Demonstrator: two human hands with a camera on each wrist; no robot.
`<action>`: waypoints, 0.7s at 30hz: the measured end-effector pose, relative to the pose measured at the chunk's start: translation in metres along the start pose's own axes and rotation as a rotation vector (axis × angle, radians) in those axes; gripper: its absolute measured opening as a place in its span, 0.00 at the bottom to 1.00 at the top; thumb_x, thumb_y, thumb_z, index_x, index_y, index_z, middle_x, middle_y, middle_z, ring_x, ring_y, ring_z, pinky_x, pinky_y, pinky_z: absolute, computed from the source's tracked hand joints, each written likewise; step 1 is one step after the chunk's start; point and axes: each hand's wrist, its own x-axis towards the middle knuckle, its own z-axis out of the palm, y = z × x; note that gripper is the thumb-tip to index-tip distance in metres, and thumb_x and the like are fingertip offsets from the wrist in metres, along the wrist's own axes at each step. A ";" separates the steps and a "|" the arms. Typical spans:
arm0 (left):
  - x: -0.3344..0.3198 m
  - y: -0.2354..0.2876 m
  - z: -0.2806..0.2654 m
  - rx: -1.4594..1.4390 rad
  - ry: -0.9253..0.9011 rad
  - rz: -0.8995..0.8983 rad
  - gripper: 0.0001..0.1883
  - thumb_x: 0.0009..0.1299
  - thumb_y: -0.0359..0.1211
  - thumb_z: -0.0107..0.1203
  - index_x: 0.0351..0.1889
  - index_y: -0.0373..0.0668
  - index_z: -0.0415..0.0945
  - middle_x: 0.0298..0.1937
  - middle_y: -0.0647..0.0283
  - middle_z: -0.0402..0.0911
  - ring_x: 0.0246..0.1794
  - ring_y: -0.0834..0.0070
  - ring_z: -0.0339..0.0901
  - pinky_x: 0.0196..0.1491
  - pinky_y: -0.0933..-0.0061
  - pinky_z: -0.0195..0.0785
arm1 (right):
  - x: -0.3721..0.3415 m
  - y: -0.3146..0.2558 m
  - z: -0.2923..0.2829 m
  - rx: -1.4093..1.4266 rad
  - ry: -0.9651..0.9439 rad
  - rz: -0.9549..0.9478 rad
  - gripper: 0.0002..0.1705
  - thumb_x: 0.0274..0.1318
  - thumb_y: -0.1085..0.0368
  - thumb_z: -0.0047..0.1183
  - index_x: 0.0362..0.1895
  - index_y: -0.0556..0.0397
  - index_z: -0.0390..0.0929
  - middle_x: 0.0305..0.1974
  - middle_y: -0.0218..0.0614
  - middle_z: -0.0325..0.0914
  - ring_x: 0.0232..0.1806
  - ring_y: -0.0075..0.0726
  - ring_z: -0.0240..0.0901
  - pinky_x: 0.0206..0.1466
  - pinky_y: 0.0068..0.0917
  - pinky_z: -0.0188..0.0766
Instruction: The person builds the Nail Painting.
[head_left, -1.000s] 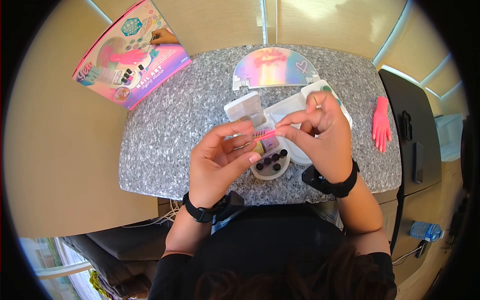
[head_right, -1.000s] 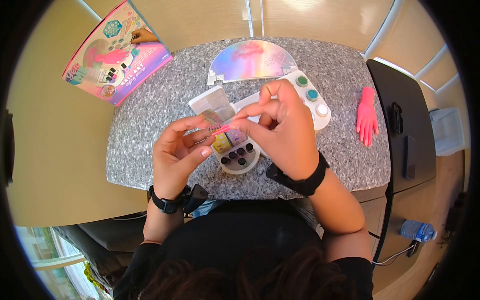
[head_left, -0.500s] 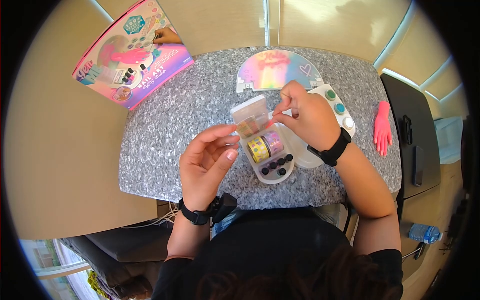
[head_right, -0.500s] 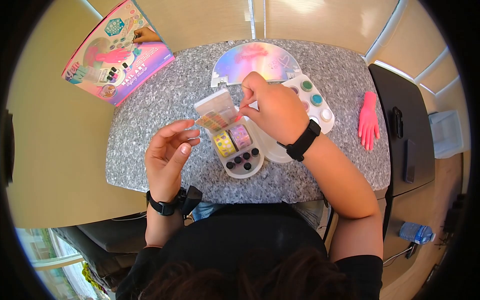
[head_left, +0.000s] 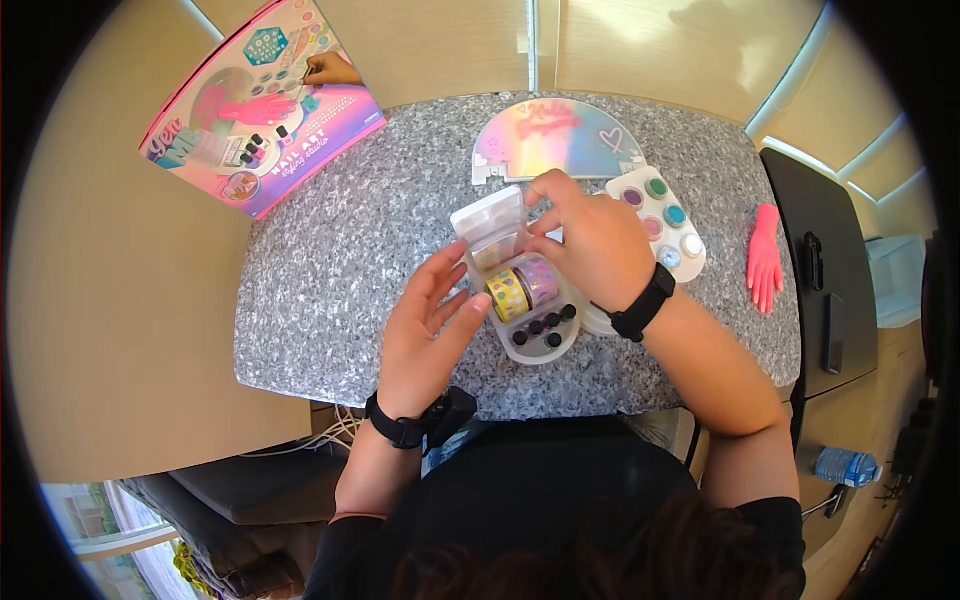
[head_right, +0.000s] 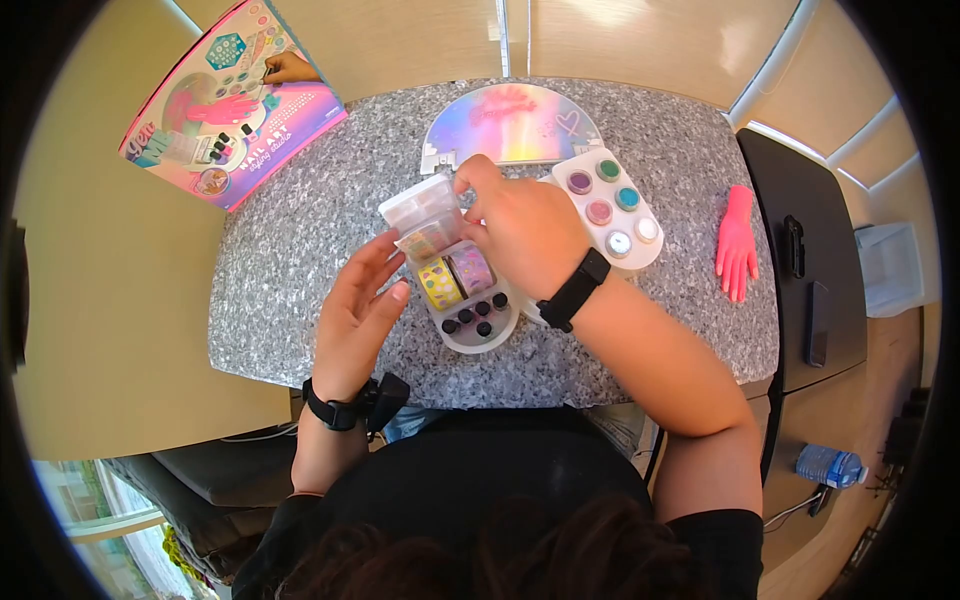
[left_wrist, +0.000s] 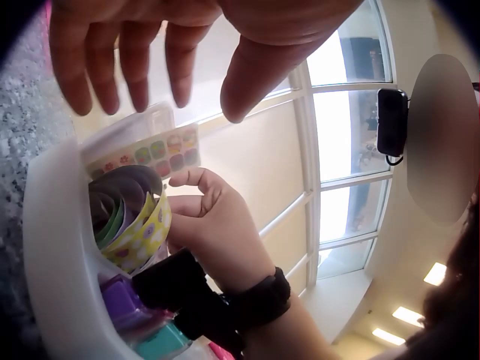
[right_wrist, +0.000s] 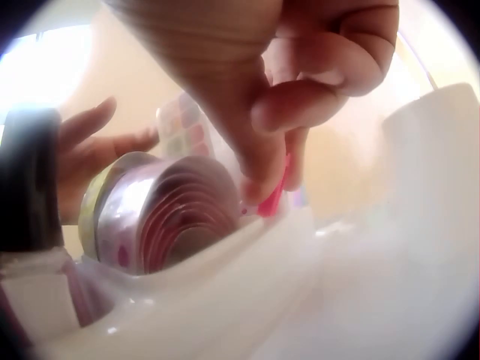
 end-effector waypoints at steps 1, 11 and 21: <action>-0.001 -0.001 0.001 -0.013 -0.023 -0.046 0.31 0.82 0.28 0.64 0.81 0.37 0.68 0.82 0.52 0.72 0.85 0.57 0.66 0.82 0.54 0.65 | 0.000 0.000 0.003 -0.001 0.000 0.001 0.26 0.58 0.64 0.75 0.57 0.45 0.75 0.33 0.29 0.92 0.38 0.48 0.90 0.40 0.42 0.80; 0.011 -0.009 -0.012 -0.154 -0.089 -0.067 0.32 0.83 0.29 0.62 0.83 0.38 0.63 0.84 0.46 0.67 0.86 0.56 0.64 0.83 0.54 0.63 | 0.010 0.014 -0.034 0.136 -0.032 0.088 0.13 0.63 0.62 0.73 0.49 0.50 0.94 0.69 0.37 0.85 0.38 0.41 0.88 0.46 0.35 0.83; 0.137 -0.004 -0.045 0.096 -0.168 -0.300 0.39 0.85 0.55 0.57 0.84 0.41 0.63 0.79 0.48 0.74 0.77 0.62 0.76 0.77 0.57 0.68 | 0.043 0.173 -0.104 0.459 -0.037 0.772 0.35 0.74 0.46 0.67 0.69 0.62 0.80 0.68 0.53 0.84 0.68 0.45 0.82 0.71 0.40 0.81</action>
